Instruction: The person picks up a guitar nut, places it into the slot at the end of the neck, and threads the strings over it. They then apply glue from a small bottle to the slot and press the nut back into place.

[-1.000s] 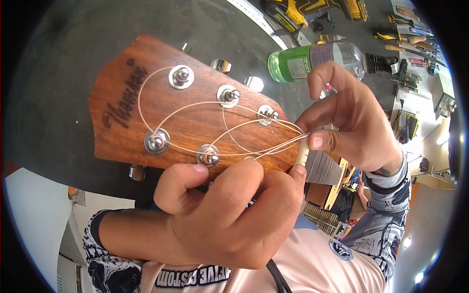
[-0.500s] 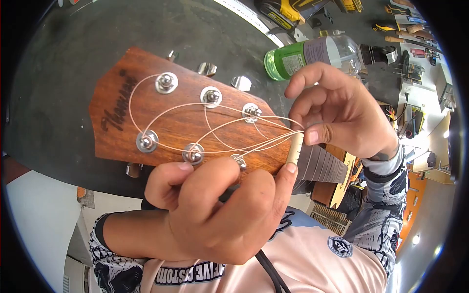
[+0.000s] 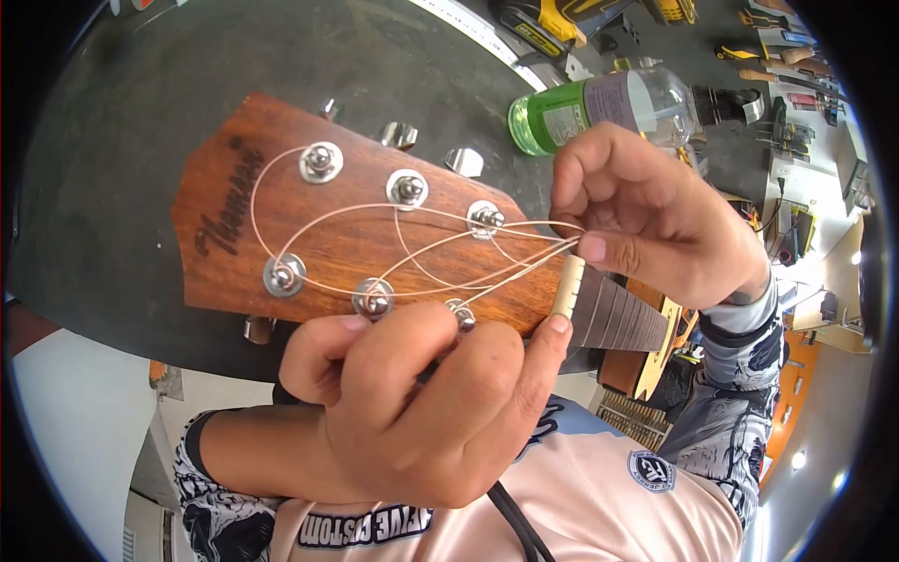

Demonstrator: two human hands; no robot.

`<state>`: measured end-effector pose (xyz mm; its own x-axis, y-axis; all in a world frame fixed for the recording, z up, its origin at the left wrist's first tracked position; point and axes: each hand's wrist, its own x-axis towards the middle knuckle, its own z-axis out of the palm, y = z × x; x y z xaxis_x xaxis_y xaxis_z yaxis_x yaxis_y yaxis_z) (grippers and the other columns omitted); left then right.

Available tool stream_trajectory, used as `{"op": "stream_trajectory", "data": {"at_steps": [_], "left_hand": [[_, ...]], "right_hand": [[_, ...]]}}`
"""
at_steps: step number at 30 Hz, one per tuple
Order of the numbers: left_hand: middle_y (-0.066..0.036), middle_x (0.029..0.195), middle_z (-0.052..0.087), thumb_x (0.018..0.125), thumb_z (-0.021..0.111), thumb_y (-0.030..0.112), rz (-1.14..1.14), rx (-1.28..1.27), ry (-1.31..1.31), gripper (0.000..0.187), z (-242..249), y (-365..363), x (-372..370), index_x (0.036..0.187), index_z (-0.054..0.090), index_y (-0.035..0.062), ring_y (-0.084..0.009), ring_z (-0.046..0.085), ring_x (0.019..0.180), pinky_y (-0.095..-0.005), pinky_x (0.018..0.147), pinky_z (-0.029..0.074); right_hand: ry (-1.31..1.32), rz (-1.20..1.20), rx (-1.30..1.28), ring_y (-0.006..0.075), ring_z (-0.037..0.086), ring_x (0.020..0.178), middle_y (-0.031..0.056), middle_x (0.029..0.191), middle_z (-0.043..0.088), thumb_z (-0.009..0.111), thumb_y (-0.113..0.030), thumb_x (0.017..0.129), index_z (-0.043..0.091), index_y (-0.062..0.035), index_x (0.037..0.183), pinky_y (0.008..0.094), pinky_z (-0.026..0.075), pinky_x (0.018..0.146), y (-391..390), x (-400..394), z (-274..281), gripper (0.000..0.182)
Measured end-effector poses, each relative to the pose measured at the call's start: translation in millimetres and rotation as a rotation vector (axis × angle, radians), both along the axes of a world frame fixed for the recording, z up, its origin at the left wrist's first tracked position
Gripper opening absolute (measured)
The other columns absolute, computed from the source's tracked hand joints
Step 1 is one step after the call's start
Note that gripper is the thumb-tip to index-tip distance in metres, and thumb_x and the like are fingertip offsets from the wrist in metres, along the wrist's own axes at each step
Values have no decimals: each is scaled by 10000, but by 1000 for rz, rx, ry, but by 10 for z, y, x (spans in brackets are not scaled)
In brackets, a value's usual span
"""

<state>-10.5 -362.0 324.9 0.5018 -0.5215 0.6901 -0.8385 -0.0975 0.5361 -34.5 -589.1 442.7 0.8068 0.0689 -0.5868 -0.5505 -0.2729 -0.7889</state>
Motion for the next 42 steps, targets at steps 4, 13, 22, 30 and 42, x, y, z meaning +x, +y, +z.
{"op": "stream_trajectory", "data": {"at_steps": [4, 13, 22, 30, 42], "left_hand": [[43, 858, 389, 760, 857, 295, 4, 12, 1, 289, -5, 7, -15, 1033, 828, 206, -198, 393, 907, -370, 787, 277], [46, 843, 394, 756, 839, 285, 17, 11, -20, 266, -3, 11, -9, 1010, 835, 207, -203, 398, 900, -379, 772, 278], [43, 830, 416, 687, 867, 157, -1, 4, 117, 309, 152, 25, -26, 993, 830, 186, -211, 412, 883, -371, 775, 301], [17, 817, 445, 664, 892, 119, -51, 108, 132, 342, 410, 122, -25, 998, 824, 142, -200, 431, 827, -353, 808, 335], [6, 826, 479, 654, 893, 60, -33, 151, 103, 314, 499, 265, 15, 958, 817, 81, -214, 428, 868, -325, 788, 352]], "right_hand": [[100, -18, 43, 133, 603, 984, 104, 1064, 642, 653, 45, 930, 467, 41, 1330, 265, 484, 845, -32, 51, 36, 441], [81, -123, 82, 132, 652, 904, 102, 1013, 685, 774, 108, 807, 528, 36, 1300, 255, 513, 802, -21, 25, -20, 556], [-51, -125, 57, 139, 704, 898, 125, 955, 736, 820, 105, 793, 520, 40, 1349, 248, 540, 801, -26, -42, -10, 635], [-191, -38, 80, 116, 709, 819, 104, 902, 747, 846, 62, 797, 532, 32, 1350, 223, 545, 734, -26, -132, -1, 637], [-383, -14, 31, 53, 665, 746, 55, 837, 727, 818, -6, 841, 546, 24, 1395, 190, 521, 675, 118, -127, -46, 618]]}}
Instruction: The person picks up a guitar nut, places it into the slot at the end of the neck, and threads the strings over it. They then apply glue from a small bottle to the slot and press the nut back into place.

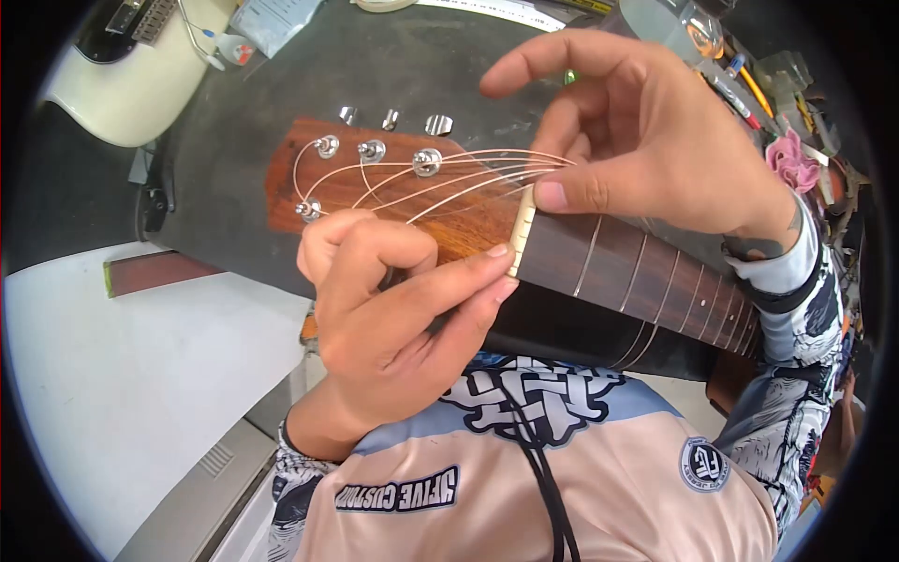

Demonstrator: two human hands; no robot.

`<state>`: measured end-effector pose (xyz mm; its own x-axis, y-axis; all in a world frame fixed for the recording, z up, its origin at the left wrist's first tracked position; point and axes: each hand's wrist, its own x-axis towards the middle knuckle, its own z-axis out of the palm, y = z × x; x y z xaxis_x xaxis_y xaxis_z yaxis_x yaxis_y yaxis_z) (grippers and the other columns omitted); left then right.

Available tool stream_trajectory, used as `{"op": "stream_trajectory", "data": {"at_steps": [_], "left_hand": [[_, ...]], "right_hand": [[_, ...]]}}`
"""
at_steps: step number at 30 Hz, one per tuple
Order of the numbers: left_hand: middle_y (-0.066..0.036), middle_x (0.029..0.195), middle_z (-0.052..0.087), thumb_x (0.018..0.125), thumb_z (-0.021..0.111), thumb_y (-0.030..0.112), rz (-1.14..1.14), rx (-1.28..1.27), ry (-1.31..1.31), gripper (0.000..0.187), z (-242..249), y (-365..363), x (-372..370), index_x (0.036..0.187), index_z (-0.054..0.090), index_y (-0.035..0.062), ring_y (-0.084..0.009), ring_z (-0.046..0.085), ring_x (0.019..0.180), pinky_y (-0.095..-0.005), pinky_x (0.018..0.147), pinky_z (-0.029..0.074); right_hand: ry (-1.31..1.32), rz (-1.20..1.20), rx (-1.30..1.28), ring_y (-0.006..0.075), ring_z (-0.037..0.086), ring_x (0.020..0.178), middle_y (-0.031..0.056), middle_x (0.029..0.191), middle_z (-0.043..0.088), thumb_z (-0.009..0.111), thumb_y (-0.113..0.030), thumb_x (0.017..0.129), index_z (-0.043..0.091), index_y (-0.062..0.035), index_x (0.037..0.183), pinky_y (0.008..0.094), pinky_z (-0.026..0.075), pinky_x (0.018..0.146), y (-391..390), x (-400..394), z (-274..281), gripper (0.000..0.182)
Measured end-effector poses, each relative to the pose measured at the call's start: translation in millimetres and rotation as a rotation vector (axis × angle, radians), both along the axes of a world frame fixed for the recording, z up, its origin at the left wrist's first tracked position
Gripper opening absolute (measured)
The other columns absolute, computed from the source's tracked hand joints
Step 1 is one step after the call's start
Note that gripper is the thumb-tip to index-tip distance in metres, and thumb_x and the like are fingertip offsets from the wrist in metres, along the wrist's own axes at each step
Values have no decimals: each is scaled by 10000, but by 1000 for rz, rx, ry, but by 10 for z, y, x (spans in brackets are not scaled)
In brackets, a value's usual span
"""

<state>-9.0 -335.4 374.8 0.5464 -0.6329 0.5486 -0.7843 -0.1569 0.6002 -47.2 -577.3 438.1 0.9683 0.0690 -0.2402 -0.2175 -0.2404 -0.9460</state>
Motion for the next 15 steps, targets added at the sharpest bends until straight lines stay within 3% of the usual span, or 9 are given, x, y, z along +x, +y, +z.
{"op": "stream_trajectory", "data": {"at_steps": [2, 5, 15], "left_hand": [[3, 830, 478, 656, 894, 46, 5, -4, 7, 310, 3, 0, -18, 955, 815, 72, -217, 433, 880, -322, 792, 355], [32, 764, 511, 645, 906, 107, 39, -61, 26, 316, -15, -40, -24, 953, 838, 120, -152, 482, 762, -317, 794, 342], [25, 782, 518, 638, 912, 95, 21, -73, 30, 340, -39, -39, -30, 969, 836, 112, -161, 472, 766, -319, 780, 346]], "right_hand": [[-14, 23, 6, 52, 665, 751, 44, 826, 724, 819, -21, 846, 550, 21, 1394, 189, 518, 678, -12, -6, 10, 612], [-62, 41, -14, 49, 665, 755, 29, 813, 721, 820, -41, 855, 552, 17, 1395, 187, 511, 677, -36, -14, -26, 607], [-45, 41, 27, 62, 660, 661, 33, 761, 709, 819, -58, 864, 545, 19, 1379, 199, 502, 596, -34, -20, -29, 588]]}}
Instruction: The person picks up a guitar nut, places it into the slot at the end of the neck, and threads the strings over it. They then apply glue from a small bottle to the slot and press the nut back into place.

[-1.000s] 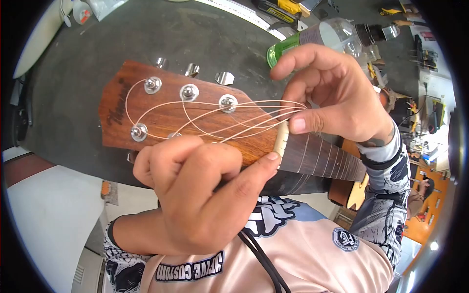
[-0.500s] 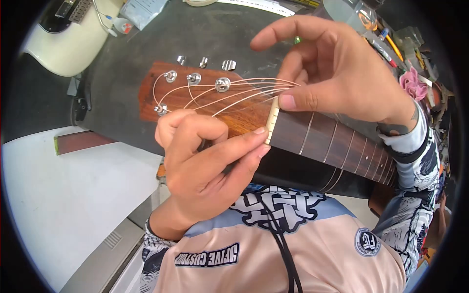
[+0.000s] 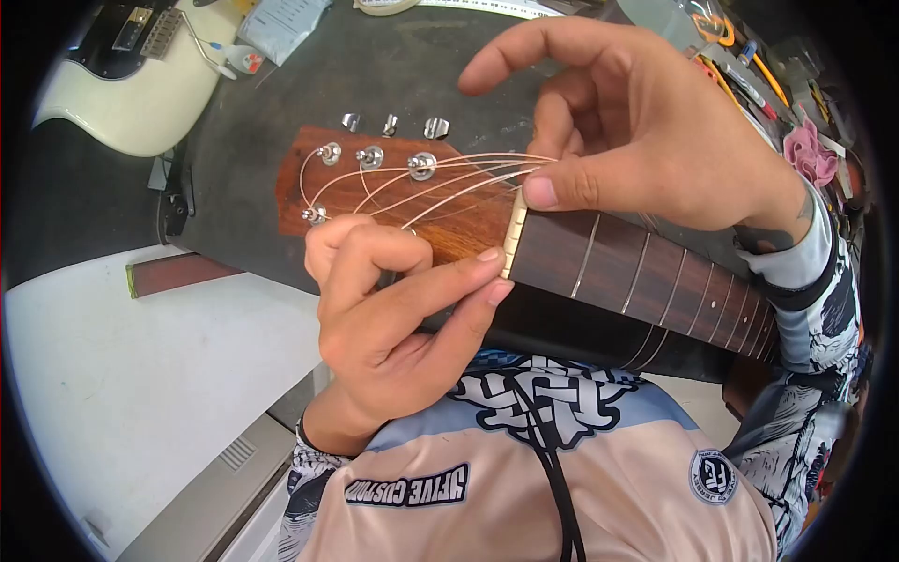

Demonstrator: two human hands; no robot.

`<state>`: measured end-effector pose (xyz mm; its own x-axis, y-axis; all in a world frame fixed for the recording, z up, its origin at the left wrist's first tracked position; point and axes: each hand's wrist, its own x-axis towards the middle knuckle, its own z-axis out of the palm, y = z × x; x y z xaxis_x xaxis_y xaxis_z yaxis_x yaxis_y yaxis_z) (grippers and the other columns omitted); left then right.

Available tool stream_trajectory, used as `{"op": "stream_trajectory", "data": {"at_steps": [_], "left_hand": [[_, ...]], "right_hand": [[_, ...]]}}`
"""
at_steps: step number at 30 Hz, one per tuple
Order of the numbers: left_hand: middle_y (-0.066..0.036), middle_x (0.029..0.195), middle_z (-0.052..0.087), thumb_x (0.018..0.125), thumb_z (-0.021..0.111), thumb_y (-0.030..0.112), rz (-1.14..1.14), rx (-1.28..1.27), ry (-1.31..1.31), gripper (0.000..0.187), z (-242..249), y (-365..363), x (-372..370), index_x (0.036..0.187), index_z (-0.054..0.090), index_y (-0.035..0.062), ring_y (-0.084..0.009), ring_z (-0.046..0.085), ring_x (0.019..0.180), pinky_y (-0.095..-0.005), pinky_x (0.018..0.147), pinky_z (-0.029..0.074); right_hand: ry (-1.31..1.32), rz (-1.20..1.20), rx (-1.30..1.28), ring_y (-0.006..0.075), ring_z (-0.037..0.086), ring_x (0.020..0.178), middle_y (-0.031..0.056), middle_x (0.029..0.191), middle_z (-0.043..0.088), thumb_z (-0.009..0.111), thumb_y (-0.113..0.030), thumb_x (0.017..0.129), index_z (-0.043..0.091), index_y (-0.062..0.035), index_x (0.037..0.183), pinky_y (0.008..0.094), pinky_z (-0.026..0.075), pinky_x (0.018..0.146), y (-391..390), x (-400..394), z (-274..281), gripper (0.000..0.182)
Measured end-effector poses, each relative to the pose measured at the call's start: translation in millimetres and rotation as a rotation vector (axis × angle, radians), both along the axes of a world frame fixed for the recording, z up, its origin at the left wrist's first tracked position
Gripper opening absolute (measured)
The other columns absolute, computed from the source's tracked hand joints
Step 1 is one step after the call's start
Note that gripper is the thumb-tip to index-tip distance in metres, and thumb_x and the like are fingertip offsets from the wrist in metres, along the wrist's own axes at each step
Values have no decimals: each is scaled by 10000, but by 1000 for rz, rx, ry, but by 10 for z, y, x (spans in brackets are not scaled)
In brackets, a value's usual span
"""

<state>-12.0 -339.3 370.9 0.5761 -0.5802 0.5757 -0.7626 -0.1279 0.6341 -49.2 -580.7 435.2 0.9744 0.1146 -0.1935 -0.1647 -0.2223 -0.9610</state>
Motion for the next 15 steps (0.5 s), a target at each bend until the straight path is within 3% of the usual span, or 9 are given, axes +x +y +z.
{"op": "stream_trajectory", "data": {"at_steps": [5, 8, 15], "left_hand": [[30, 759, 516, 637, 914, 105, -4, 19, -50, 346, 12, 6, -6, 973, 835, 98, -157, 450, 745, -318, 780, 329], [-6, 815, 497, 684, 891, 73, -27, 76, -94, 293, 16, 42, -18, 962, 800, 81, -229, 414, 850, -353, 796, 344], [-3, 823, 503, 670, 894, 103, -12, 80, -130, 314, 1, 56, 4, 971, 804, 97, -225, 408, 826, -355, 778, 330]], "right_hand": [[31, 13, 58, 55, 654, 657, 18, 758, 696, 819, -45, 860, 528, 16, 1401, 196, 500, 595, -8, 11, 13, 616], [15, 14, 76, 53, 656, 670, 11, 761, 691, 818, -38, 860, 519, 15, 1419, 197, 502, 604, -16, 4, -24, 636], [36, 30, 123, 54, 650, 684, 19, 761, 685, 801, 10, 850, 499, 35, 1445, 200, 489, 611, -15, 51, -11, 667]]}}
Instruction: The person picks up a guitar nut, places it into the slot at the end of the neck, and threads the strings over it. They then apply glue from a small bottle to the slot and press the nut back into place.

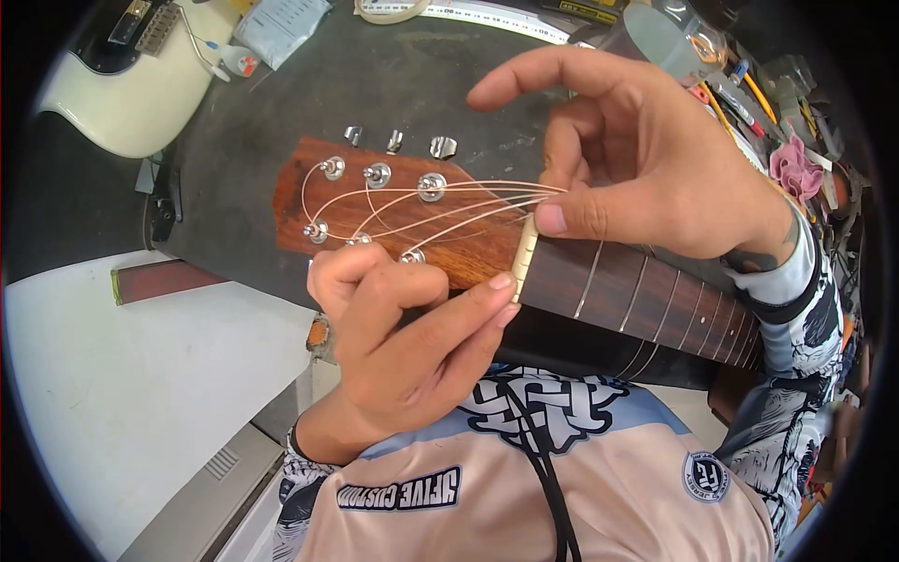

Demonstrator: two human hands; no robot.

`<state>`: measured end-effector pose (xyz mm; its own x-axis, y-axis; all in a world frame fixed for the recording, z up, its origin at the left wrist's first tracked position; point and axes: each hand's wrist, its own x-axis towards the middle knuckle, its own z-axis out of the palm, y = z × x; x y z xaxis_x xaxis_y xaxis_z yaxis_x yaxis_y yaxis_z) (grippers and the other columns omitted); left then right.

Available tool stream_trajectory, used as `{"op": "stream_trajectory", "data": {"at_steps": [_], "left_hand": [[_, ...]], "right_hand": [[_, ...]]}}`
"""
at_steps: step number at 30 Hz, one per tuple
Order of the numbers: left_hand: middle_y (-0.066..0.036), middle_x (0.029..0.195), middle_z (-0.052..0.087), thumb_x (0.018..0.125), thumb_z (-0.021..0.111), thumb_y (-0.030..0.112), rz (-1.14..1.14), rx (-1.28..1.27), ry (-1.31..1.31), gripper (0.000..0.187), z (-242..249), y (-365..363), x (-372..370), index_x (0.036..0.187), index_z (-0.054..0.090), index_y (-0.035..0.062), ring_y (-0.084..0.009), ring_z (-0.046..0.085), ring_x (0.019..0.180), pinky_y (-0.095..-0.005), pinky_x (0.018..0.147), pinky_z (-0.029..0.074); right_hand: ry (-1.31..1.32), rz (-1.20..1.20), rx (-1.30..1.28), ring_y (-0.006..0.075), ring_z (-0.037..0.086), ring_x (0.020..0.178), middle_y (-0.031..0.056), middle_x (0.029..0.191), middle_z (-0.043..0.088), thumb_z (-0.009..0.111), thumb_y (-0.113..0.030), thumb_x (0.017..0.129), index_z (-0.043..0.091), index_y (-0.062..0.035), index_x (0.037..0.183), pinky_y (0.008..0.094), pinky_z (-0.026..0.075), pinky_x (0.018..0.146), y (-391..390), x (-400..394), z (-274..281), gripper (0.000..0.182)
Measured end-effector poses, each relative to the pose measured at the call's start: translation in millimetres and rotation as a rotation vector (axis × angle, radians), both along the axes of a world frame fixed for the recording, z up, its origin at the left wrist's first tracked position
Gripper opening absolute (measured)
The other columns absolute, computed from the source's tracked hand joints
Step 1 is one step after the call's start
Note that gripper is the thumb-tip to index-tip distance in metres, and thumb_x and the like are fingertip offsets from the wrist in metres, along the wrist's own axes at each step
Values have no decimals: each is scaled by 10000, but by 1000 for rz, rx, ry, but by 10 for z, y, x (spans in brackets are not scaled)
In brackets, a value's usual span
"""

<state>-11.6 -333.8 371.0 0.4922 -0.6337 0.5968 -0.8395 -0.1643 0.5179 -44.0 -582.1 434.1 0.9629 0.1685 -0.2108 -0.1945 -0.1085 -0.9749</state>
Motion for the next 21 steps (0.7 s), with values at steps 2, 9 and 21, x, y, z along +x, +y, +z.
{"op": "stream_trajectory", "data": {"at_steps": [2, 9, 21], "left_hand": [[-1, 828, 505, 670, 896, 115, -3, 21, 1, 315, 35, 9, 7, 972, 804, 97, -222, 409, 828, -357, 780, 331], [20, 805, 524, 690, 897, 144, 6, -33, 80, 281, 106, 6, 18, 950, 796, 111, -196, 426, 771, -343, 786, 327], [59, 725, 568, 758, 890, 253, 112, -141, 234, 193, 60, 38, 54, 861, 778, 134, -213, 440, 819, -341, 752, 323]], "right_hand": [[26, -6, -1, 55, 643, 681, 22, 763, 684, 796, 22, 843, 495, 43, 1445, 201, 484, 611, 18, 18, 24, 674], [149, -44, -15, 59, 639, 684, 19, 768, 684, 814, 32, 809, 470, 45, 1463, 201, 486, 629, 66, 72, 91, 739], [247, -178, -5, 89, 643, 718, 50, 780, 686, 846, 77, 723, 443, 52, 1459, 200, 469, 672, 278, 220, 166, 839]]}}
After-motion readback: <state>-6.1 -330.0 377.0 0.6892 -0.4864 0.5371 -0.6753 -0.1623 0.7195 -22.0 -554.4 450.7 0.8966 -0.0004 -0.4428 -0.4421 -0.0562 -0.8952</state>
